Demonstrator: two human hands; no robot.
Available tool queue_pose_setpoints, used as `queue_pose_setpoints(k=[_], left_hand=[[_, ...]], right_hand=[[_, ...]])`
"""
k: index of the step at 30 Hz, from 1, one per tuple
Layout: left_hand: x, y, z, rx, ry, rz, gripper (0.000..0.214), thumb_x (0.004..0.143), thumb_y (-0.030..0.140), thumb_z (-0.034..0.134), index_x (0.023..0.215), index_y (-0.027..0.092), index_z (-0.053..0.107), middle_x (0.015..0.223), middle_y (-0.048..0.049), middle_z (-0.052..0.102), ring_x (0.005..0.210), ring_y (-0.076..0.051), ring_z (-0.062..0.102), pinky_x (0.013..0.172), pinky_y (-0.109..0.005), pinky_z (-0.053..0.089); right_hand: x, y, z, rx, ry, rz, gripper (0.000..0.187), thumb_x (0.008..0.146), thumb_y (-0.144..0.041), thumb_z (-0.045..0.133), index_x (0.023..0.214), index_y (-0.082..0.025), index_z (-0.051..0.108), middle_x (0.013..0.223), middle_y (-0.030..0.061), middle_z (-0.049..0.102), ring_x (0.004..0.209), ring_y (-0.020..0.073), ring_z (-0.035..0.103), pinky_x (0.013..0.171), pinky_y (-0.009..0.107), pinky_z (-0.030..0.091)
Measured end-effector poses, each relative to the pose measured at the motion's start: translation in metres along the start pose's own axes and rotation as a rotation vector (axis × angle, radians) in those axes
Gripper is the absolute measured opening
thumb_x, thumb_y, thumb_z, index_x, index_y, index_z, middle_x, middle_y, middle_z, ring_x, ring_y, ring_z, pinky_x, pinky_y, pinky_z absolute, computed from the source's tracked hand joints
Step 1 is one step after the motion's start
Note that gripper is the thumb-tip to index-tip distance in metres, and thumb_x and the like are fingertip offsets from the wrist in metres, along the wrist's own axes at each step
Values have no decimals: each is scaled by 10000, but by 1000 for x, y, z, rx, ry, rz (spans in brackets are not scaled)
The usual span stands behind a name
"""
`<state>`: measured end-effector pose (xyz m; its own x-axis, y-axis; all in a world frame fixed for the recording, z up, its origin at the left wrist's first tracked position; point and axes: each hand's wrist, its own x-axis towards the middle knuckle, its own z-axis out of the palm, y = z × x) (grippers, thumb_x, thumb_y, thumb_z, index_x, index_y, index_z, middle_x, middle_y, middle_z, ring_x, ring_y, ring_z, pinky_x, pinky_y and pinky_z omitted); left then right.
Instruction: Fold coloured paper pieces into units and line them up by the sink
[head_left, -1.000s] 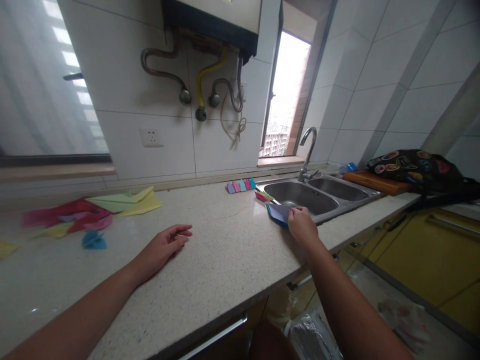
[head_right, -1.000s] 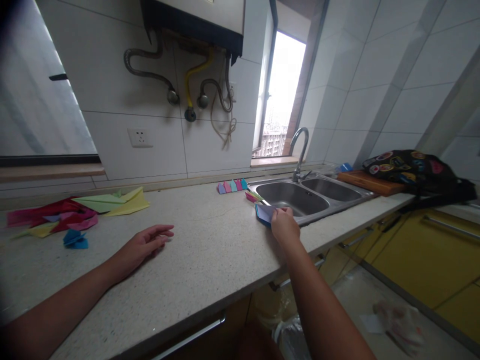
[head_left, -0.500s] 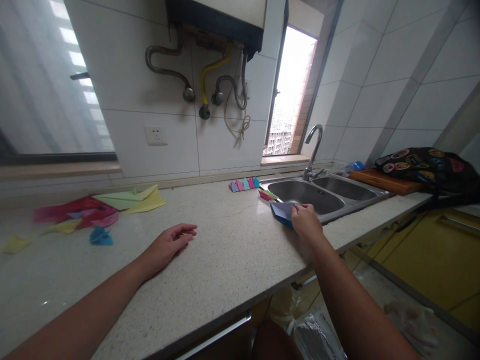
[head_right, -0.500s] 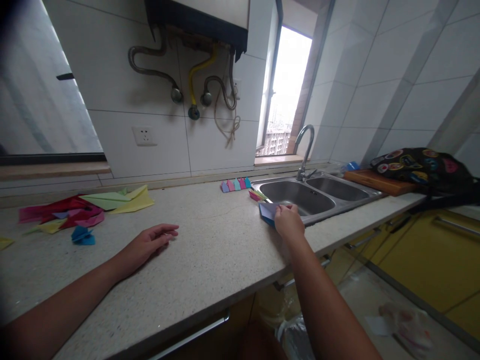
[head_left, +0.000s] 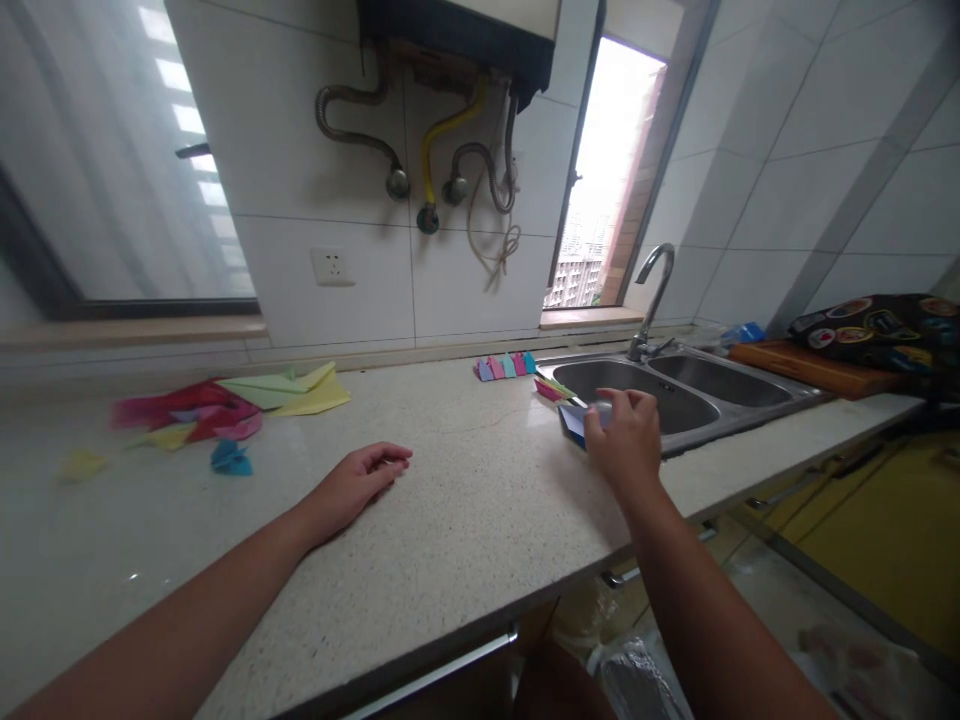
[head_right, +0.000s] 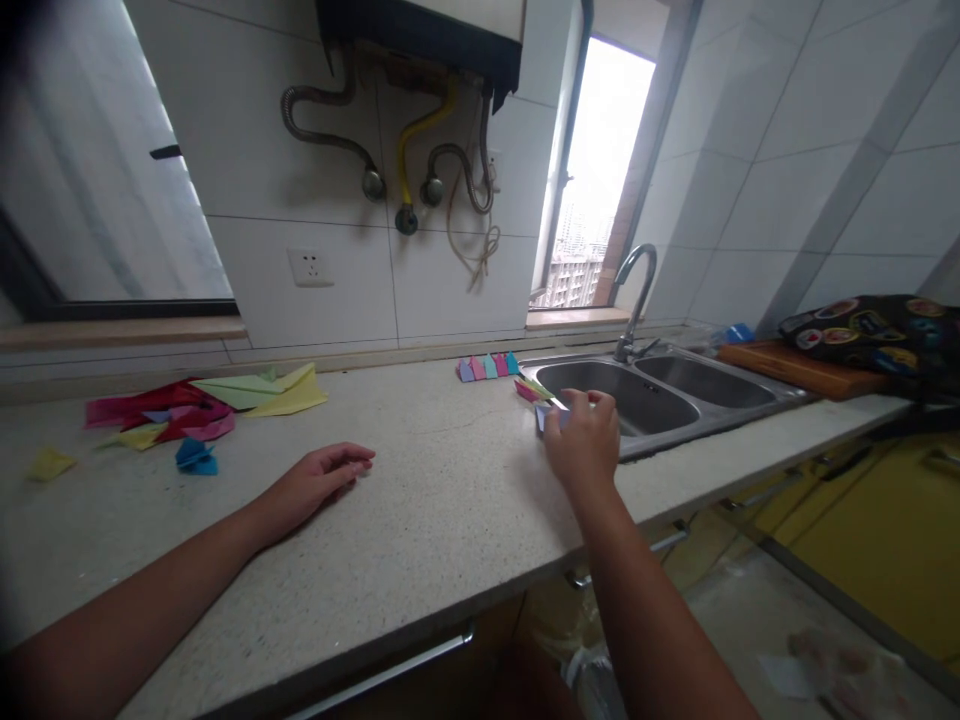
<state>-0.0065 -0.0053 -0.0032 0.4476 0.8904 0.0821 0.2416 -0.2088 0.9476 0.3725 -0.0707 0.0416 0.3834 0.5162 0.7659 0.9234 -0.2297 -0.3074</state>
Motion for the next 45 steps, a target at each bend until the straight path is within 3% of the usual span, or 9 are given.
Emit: queue_pose_setpoints(k=[3, 11, 17, 22, 26, 33, 38, 41, 45], left_hand=[[-1, 3, 0, 42, 4, 23, 358, 851, 430, 630, 1110, 187, 672, 830, -16, 634, 628, -116, 471, 578, -242, 332], [-1, 4, 1, 157, -24, 140, 246, 875, 321, 593, 1030, 167, 707, 941, -65, 709, 848, -178, 610, 774, -302, 455], [3, 0, -1, 119, -38, 164, 193, 851, 223, 594, 974, 147, 721, 984, -103, 737, 909, -208, 653, 840, -346, 488], [3, 1, -4, 185, -62, 156, 166, 850, 217, 583, 905, 164, 731, 887, -80, 741, 825, -190, 649, 760, -318, 486], [0, 5, -3, 245, -76, 181, 177, 860, 236, 581, 920, 165, 731, 899, -78, 736, 841, -195, 642, 777, -319, 477], [-4, 10, -1, 284, -93, 197, 220, 899, 313, 560, 941, 190, 737, 934, -55, 734, 880, -201, 640, 819, -319, 465], [-7, 13, 1, 311, -82, 146, 243, 895, 361, 555, 927, 196, 731, 901, -52, 732, 869, -220, 647, 803, -331, 473], [-9, 16, 2, 331, -83, 143, 242, 891, 369, 557, 919, 204, 731, 910, -53, 736, 878, -226, 647, 812, -336, 469], [-10, 21, 3, 354, -84, 145, 246, 880, 388, 564, 898, 216, 740, 921, -52, 739, 896, -237, 647, 829, -346, 463]], right_hand=[[3, -43, 4, 156, -70, -182, 293, 895, -310, 504, 1105, -174, 656, 1115, 144, 518, 1036, 290, 541, 892, 410, 443], [-1, -180, 29, 394, -620, -634, 201, 915, -285, 491, 987, -207, 661, 1014, 71, 637, 828, 182, 594, 745, 300, 418], [-25, -234, 77, 477, -779, -705, 176, 903, -251, 512, 974, -198, 664, 982, 63, 685, 879, 182, 606, 749, 279, 396], [-42, -222, 121, 603, -779, -653, 195, 889, -190, 519, 1027, -170, 655, 997, 67, 690, 921, 180, 588, 809, 275, 407], [-44, -207, 126, 588, -829, -729, 170, 895, -244, 553, 971, -173, 688, 946, 73, 704, 915, 189, 589, 834, 293, 405], [-44, -205, 106, 487, -853, -739, 201, 896, -265, 546, 998, -194, 703, 993, 73, 721, 954, 199, 605, 831, 295, 411], [-21, -191, 73, 378, -836, -705, 240, 889, -255, 526, 1062, -213, 686, 1030, 66, 725, 938, 205, 631, 768, 288, 422], [7, -162, 47, 233, -764, -626, 234, 891, -267, 517, 1049, -215, 682, 1028, 72, 723, 935, 222, 631, 756, 301, 426], [43, -91, 20, -27, -614, -446, 268, 901, -258, 507, 1114, -206, 660, 1118, 105, 689, 1025, 259, 599, 841, 349, 418]])
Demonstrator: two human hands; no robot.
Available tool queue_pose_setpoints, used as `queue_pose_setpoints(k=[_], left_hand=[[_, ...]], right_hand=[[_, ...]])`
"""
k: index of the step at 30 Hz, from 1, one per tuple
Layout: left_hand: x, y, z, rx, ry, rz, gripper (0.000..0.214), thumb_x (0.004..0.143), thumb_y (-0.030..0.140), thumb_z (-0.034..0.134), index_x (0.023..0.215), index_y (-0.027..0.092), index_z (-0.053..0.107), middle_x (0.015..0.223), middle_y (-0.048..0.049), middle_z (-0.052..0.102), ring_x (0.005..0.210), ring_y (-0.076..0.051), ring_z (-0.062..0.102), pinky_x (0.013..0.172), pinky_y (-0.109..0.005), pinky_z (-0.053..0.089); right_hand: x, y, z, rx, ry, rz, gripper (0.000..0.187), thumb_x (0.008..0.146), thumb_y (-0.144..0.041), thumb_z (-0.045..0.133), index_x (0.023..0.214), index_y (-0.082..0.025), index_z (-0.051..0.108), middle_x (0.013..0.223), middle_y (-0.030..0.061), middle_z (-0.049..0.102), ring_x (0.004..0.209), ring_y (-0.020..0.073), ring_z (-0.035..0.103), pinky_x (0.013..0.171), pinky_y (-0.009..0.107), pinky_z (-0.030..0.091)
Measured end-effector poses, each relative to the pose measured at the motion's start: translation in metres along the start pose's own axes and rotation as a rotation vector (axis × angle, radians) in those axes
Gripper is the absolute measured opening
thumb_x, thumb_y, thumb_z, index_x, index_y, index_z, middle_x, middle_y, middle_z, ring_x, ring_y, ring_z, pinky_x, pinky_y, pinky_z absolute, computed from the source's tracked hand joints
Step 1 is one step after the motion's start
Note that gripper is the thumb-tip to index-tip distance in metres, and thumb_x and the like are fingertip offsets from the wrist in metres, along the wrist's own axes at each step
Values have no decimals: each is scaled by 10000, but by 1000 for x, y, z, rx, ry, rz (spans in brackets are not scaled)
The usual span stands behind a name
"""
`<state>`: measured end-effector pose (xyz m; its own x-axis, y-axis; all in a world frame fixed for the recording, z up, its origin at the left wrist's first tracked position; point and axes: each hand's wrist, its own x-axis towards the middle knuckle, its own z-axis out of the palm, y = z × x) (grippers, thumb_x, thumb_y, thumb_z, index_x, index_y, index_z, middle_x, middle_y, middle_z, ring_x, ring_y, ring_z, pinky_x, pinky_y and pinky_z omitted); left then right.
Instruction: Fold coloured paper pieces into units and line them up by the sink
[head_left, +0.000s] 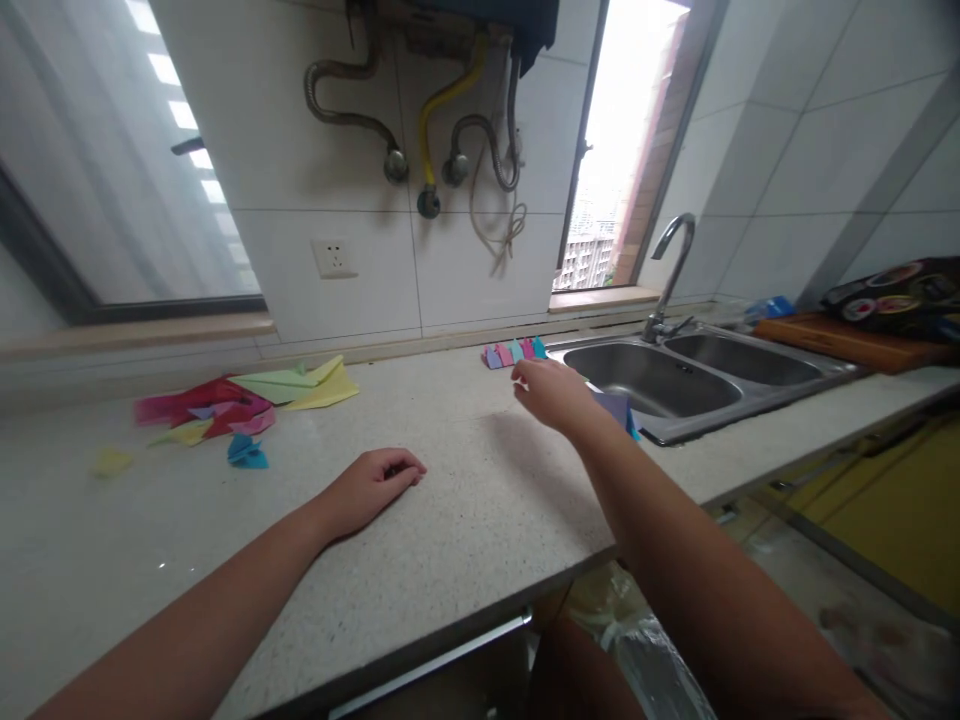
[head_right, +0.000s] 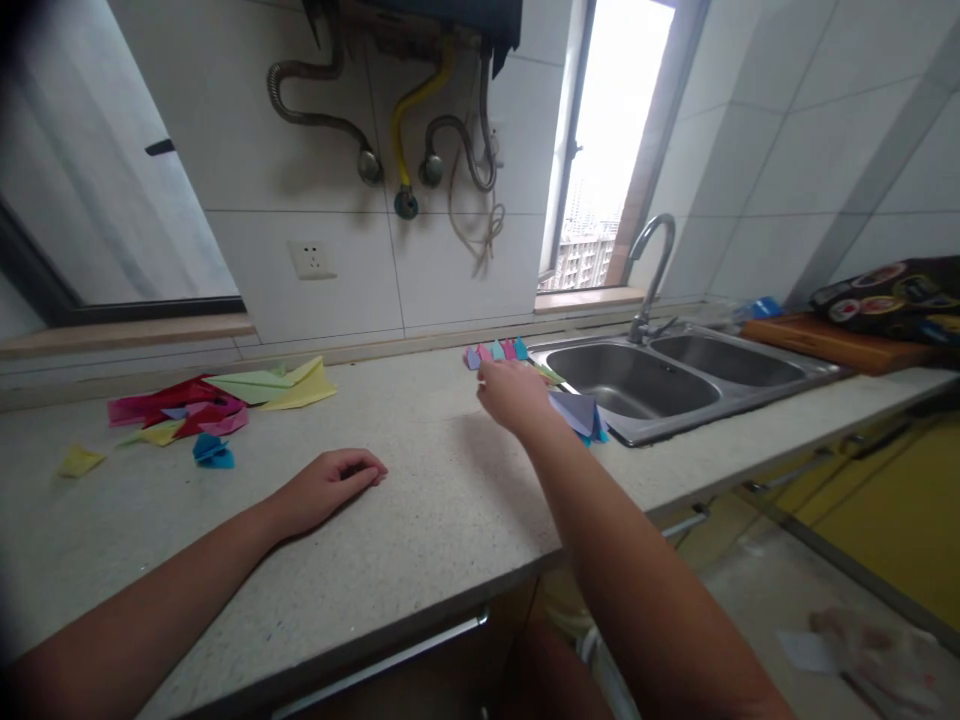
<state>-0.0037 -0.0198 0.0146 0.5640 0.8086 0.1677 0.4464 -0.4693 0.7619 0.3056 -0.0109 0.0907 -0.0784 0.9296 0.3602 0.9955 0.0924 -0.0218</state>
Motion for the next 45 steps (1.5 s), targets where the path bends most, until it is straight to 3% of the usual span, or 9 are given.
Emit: queue_pose_setpoints(k=[3, 5, 9, 20, 28, 45], left_hand=[[0, 0, 1, 2, -1, -6, 248, 869, 400, 572, 897, 221, 743, 922, -50, 740, 894, -244, 645, 830, -352, 462], [0, -1, 1, 6, -1, -6, 251, 866, 408, 574, 898, 224, 742, 924, -49, 740, 894, -248, 645, 827, -352, 461], [0, -2, 1, 21, -14, -1, 269, 878, 429, 561, 905, 226, 734, 923, -49, 736, 894, -251, 644, 821, -350, 460], [2, -8, 3, -7, -11, -27, 291, 840, 489, 591, 903, 251, 747, 941, -52, 732, 926, -276, 637, 837, -359, 467], [3, -9, 2, 39, -27, -15, 275, 885, 462, 561, 919, 254, 738, 959, -43, 730, 932, -260, 645, 837, -346, 459], [2, -8, 1, 91, -42, 6, 294, 911, 449, 518, 946, 233, 715, 973, -37, 723, 937, -238, 644, 851, -348, 476]], right_hand=[[-15, 60, -7, -116, 11, 193, 311, 940, -322, 484, 1174, -196, 644, 1179, 149, 649, 1099, 297, 568, 900, 392, 399], [-25, 91, -7, -154, -51, 297, 327, 917, -324, 533, 1206, -211, 637, 1219, 155, 632, 1137, 308, 558, 919, 392, 393], [-39, 123, 2, -102, -179, 356, 374, 911, -366, 543, 1255, -238, 617, 1200, 130, 663, 1070, 277, 619, 841, 340, 434], [-58, 130, 20, -118, -249, 407, 436, 855, -220, 576, 1289, -254, 579, 1157, 124, 696, 1042, 263, 656, 791, 299, 445], [-46, 129, 25, -146, -281, 408, 434, 879, -293, 561, 1309, -235, 553, 1174, 154, 682, 1057, 302, 653, 795, 346, 461], [-40, 128, 33, -201, -300, 407, 442, 891, -207, 488, 1316, -308, 553, 1210, 127, 675, 1061, 318, 658, 776, 359, 466]])
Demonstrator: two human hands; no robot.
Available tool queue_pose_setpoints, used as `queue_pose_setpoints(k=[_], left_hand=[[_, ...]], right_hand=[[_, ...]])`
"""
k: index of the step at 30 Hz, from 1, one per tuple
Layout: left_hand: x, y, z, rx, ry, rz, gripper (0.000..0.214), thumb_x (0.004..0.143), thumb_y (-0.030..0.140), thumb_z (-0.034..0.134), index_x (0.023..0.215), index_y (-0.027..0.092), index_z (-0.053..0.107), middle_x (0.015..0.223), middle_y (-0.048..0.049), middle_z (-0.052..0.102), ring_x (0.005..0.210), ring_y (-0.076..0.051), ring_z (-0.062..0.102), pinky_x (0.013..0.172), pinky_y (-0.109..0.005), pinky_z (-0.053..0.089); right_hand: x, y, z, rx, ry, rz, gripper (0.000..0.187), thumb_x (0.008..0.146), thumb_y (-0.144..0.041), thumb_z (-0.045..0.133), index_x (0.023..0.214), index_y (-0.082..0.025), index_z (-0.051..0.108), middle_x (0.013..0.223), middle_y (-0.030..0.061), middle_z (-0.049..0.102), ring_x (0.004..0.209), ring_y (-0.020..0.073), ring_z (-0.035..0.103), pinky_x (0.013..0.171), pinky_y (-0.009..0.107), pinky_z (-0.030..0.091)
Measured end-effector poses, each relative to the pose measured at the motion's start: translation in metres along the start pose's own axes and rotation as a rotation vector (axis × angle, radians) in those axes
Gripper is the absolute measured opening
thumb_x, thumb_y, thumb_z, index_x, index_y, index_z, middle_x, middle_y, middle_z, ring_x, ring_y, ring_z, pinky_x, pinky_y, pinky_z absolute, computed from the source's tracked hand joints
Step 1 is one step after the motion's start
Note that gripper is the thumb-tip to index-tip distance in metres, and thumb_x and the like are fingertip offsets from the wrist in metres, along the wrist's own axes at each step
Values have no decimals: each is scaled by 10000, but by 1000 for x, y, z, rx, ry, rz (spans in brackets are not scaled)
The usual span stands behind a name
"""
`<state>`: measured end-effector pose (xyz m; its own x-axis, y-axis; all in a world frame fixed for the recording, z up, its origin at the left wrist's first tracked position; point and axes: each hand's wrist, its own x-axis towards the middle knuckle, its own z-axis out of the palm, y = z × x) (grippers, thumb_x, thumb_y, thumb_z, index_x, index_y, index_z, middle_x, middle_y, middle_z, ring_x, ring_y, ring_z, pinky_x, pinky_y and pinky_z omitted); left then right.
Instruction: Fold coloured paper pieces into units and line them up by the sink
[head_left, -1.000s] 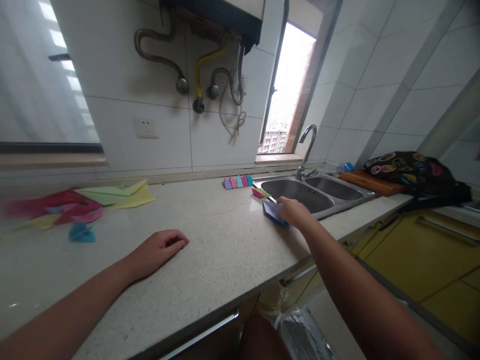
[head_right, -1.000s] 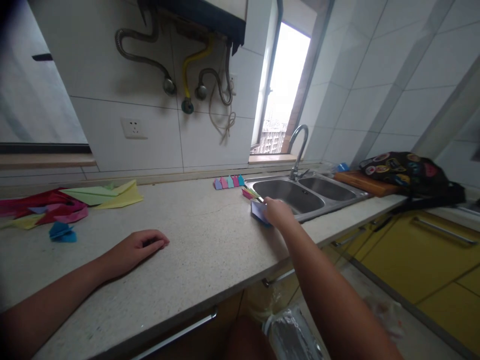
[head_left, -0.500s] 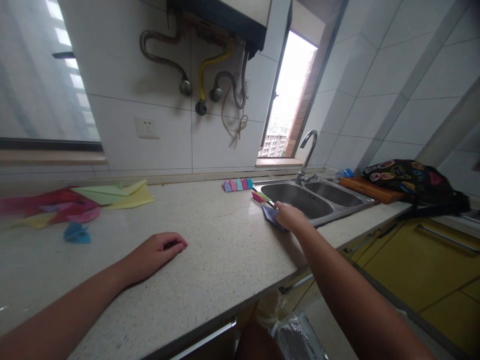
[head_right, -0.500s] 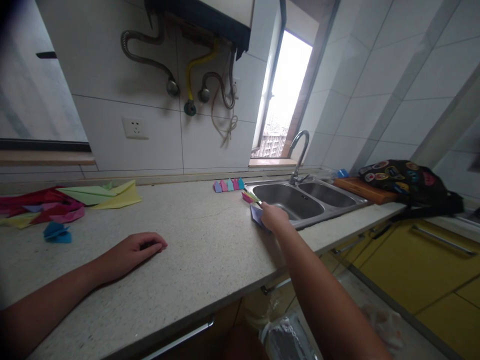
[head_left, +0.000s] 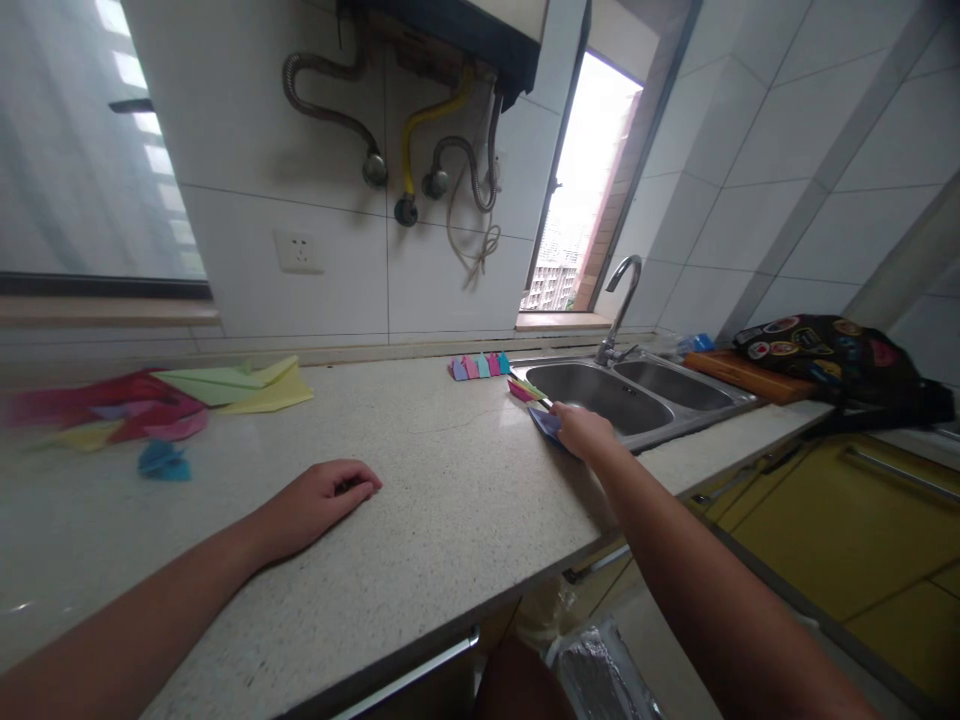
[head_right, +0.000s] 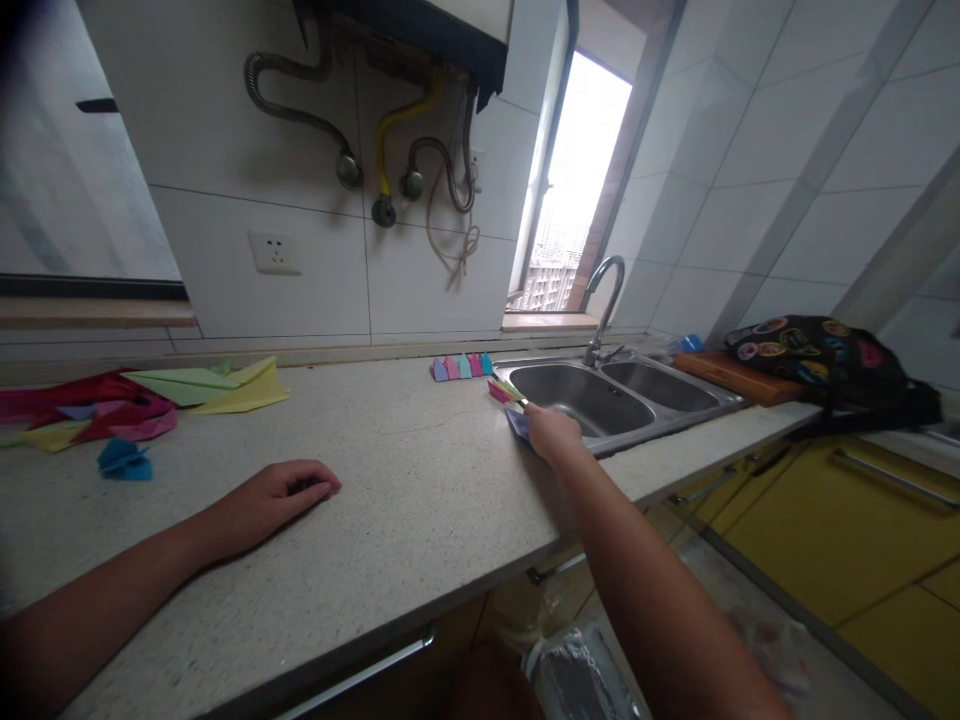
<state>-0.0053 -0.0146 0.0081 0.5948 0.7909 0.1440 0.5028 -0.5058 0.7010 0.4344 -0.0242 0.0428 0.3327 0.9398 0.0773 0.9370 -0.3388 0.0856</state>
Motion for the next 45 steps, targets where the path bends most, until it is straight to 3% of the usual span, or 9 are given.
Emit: queue_pose_setpoints(k=[16, 18, 20, 23, 28, 32, 36, 41, 45], left_hand=[[-1, -4, 0, -6, -7, 30, 259, 927, 420, 523, 953, 249, 715, 981, -15, 723, 943, -216, 644, 851, -333, 473], [0, -4, 0, -10, -6, 32, 262, 930, 422, 520, 951, 248, 714, 976, -16, 723, 936, -215, 644, 844, -334, 473], [1, -4, 0, -12, 0, 34, 261, 930, 419, 522, 946, 243, 714, 964, -18, 725, 925, -214, 646, 836, -334, 473], [1, -3, 0, 0, 12, 45, 248, 924, 396, 534, 946, 233, 720, 959, -28, 728, 915, -213, 647, 832, -334, 474], [0, 0, -1, 24, 40, 85, 215, 915, 322, 547, 957, 213, 728, 953, -49, 727, 888, -200, 647, 803, -319, 482], [-2, -1, -3, 129, 52, 194, 189, 919, 243, 535, 959, 215, 717, 951, -40, 718, 895, -180, 638, 834, -313, 477], [-2, -9, -10, 255, 90, 286, 185, 918, 183, 524, 982, 213, 695, 947, -39, 708, 919, -183, 624, 871, -326, 470], [-2, -18, -23, 392, 123, 346, 187, 916, 145, 508, 973, 205, 676, 991, -58, 693, 992, -204, 593, 934, -351, 447], [-3, -22, -45, 551, 198, 263, 206, 913, 199, 525, 1060, 210, 669, 1023, -92, 655, 1004, -247, 565, 916, -396, 444]], right_hand=[[-2, 1, -4, -9, -10, 28, 454, 852, -198, 530, 1293, -297, 568, 1185, 127, 679, 1039, 324, 655, 761, 378, 459], [-4, -1, -6, -16, 27, 15, 428, 851, -218, 537, 1274, -268, 576, 1161, 136, 679, 1036, 324, 644, 766, 384, 453], [-7, -9, -10, -38, 145, -19, 379, 859, -250, 533, 1232, -232, 597, 1151, 149, 667, 1064, 337, 613, 792, 407, 442], [-11, -37, -19, -20, 353, -118, 347, 875, -319, 527, 1192, -205, 613, 1144, 157, 649, 1081, 353, 571, 823, 437, 423], [-21, -125, -41, 227, 471, -439, 305, 904, -350, 511, 1150, -211, 626, 1148, 117, 651, 1060, 307, 571, 882, 423, 415], [-30, -209, -49, 437, 397, -721, 255, 911, -304, 524, 1119, -207, 634, 1085, 95, 657, 983, 235, 594, 889, 360, 427], [-31, -269, -25, 489, 285, -929, 300, 896, -259, 554, 1182, -201, 627, 1157, 103, 630, 1068, 226, 563, 923, 343, 412], [-20, -286, 19, 452, 167, -1017, 313, 920, -315, 543, 1210, -236, 629, 1243, 105, 590, 1123, 256, 521, 954, 411, 376], [-9, -274, 28, 492, 122, -1054, 355, 908, -352, 554, 1242, -243, 608, 1282, 108, 563, 1157, 266, 496, 984, 430, 356]])
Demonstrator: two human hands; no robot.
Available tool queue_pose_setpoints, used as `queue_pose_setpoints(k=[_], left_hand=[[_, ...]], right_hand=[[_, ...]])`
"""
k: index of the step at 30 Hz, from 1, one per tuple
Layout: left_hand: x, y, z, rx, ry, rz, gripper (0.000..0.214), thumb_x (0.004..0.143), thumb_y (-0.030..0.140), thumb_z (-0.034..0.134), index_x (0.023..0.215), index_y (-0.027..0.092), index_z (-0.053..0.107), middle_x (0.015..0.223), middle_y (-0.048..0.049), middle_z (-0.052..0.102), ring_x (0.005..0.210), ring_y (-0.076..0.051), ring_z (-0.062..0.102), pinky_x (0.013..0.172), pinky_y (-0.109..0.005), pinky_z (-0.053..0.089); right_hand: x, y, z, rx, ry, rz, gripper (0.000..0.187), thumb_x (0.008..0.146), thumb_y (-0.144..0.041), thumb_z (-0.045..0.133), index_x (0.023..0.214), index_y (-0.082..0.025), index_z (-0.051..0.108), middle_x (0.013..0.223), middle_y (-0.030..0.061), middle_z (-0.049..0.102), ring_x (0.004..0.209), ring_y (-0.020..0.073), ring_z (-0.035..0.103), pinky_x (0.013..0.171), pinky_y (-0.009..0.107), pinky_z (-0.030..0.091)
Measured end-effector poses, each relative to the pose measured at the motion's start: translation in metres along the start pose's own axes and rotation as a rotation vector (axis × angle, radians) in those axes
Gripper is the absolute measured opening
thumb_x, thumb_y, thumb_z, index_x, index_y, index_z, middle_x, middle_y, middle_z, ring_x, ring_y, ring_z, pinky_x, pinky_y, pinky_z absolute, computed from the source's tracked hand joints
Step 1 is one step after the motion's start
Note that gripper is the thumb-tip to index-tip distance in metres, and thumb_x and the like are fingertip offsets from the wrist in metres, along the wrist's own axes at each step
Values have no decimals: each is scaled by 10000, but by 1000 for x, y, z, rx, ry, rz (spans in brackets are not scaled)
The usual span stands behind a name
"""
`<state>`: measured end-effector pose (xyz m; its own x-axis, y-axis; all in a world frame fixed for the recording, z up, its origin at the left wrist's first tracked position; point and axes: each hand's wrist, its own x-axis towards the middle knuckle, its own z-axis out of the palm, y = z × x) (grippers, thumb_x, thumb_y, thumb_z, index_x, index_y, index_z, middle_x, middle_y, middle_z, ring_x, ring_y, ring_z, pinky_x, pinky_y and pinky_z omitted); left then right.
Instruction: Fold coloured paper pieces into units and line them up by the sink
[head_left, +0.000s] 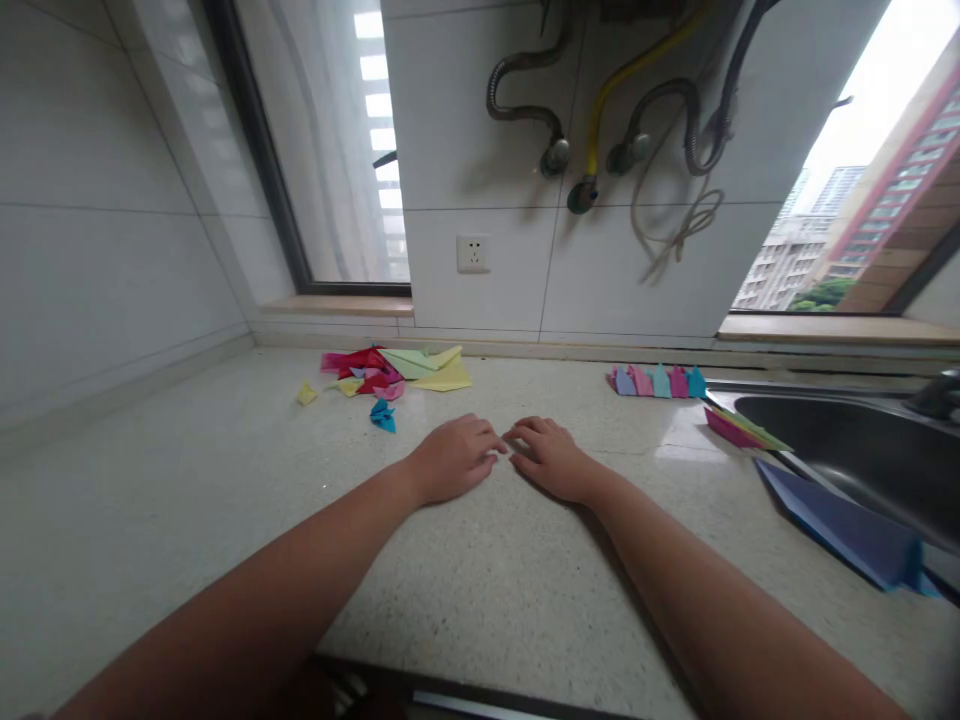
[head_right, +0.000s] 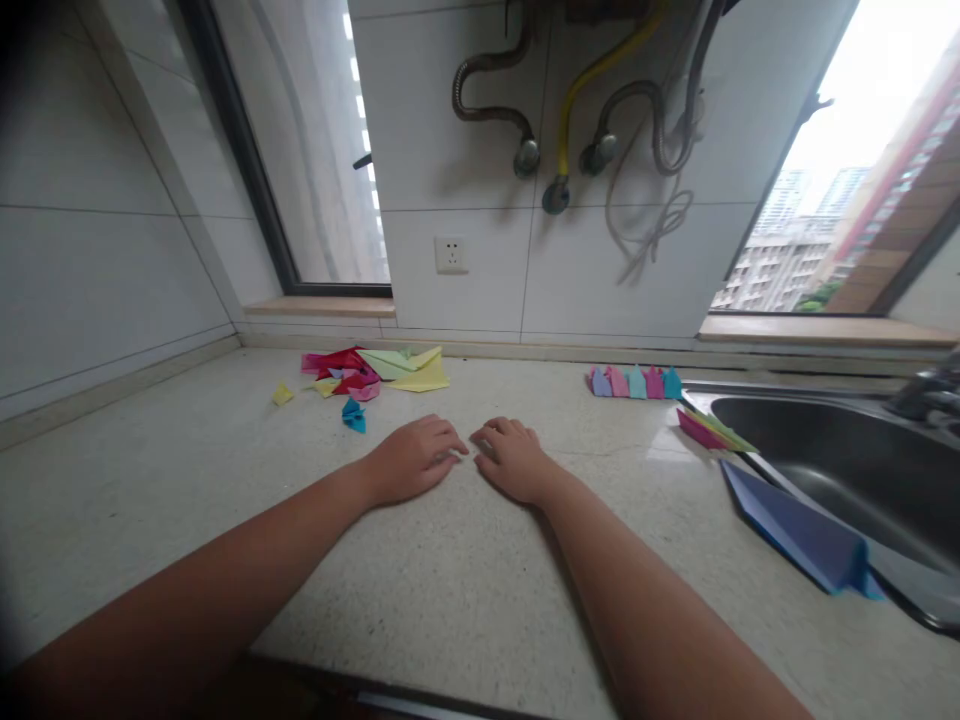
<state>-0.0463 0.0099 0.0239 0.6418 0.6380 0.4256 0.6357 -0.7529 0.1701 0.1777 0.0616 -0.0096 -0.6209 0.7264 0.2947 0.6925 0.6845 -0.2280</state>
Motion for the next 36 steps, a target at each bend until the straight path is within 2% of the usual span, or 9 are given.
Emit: queue_pose_setpoints(k=[5, 9, 11, 13, 15, 22, 27, 31, 36], left_hand=[[-13, -51, -41, 161, 166, -219, 271, 881, 253, 584, 1144, 227, 641, 1112, -102, 595, 1064, -285, 528, 974, -460, 407], [-50, -100, -74, 199, 356, -403, 322, 903, 359, 575, 1170, 181, 604, 1136, -117, 578, 1107, -281, 515, 1008, -453, 392], [-73, -117, -79, 138, 298, -446, 497, 834, 441, 667, 1249, 192, 552, 1206, -115, 570, 1119, -272, 528, 997, -429, 412], [-93, -128, -78, 97, 232, -505, 702, 686, 496, 790, 1266, 189, 540, 1242, -120, 568, 1097, -278, 543, 961, -419, 438], [-106, -134, -72, 67, 186, -571, 749, 644, 522, 803, 1257, 171, 554, 1230, -124, 582, 1036, -267, 567, 921, -407, 457], [-103, -137, -60, 81, 87, -580, 409, 846, 517, 570, 1080, 199, 675, 1027, -81, 687, 886, -240, 608, 798, -332, 442], [-90, -130, -56, 97, 91, -599, 349, 870, 482, 514, 993, 212, 698, 922, -69, 708, 761, -227, 602, 738, -322, 413], [-68, -112, -49, -29, 137, -589, 346, 876, 483, 512, 982, 209, 695, 874, -46, 699, 734, -202, 590, 718, -314, 422], [-24, -74, -34, -402, 181, -584, 342, 885, 495, 523, 935, 186, 660, 829, -46, 670, 767, -194, 617, 612, -277, 452]], right_hand=[[-4, 13, -8, 12, -34, 42, 392, 891, -363, 556, 1265, -256, 604, 1317, 121, 539, 1178, 286, 486, 996, 455, 351], [-3, 17, -9, 9, -39, 58, 394, 888, -371, 545, 1258, -256, 611, 1312, 118, 545, 1170, 288, 491, 996, 452, 356], [-2, 18, -8, 5, -46, 57, 390, 888, -375, 538, 1251, -256, 614, 1305, 117, 552, 1164, 288, 494, 990, 447, 360], [-2, 18, -7, 2, -56, 59, 385, 890, -378, 530, 1244, -254, 618, 1297, 118, 559, 1160, 292, 495, 982, 445, 365], [-2, 17, -7, 0, -62, 66, 384, 894, -382, 523, 1244, -256, 617, 1297, 120, 560, 1160, 301, 494, 975, 457, 366], [-7, 9, -14, 12, -78, 62, 361, 906, -380, 515, 1226, -254, 625, 1264, 130, 568, 1158, 309, 494, 975, 473, 365], [-9, 8, -17, 25, -79, 73, 362, 905, -376, 519, 1228, -251, 624, 1264, 132, 566, 1170, 314, 489, 980, 480, 357], [-8, 9, -15, 32, -76, 73, 359, 901, -374, 535, 1229, -259, 623, 1270, 133, 566, 1170, 315, 489, 974, 489, 353], [-6, 2, -15, 136, -11, 27, 352, 878, -339, 599, 1210, -222, 626, 1233, 125, 613, 1140, 279, 523, 993, 461, 357]])
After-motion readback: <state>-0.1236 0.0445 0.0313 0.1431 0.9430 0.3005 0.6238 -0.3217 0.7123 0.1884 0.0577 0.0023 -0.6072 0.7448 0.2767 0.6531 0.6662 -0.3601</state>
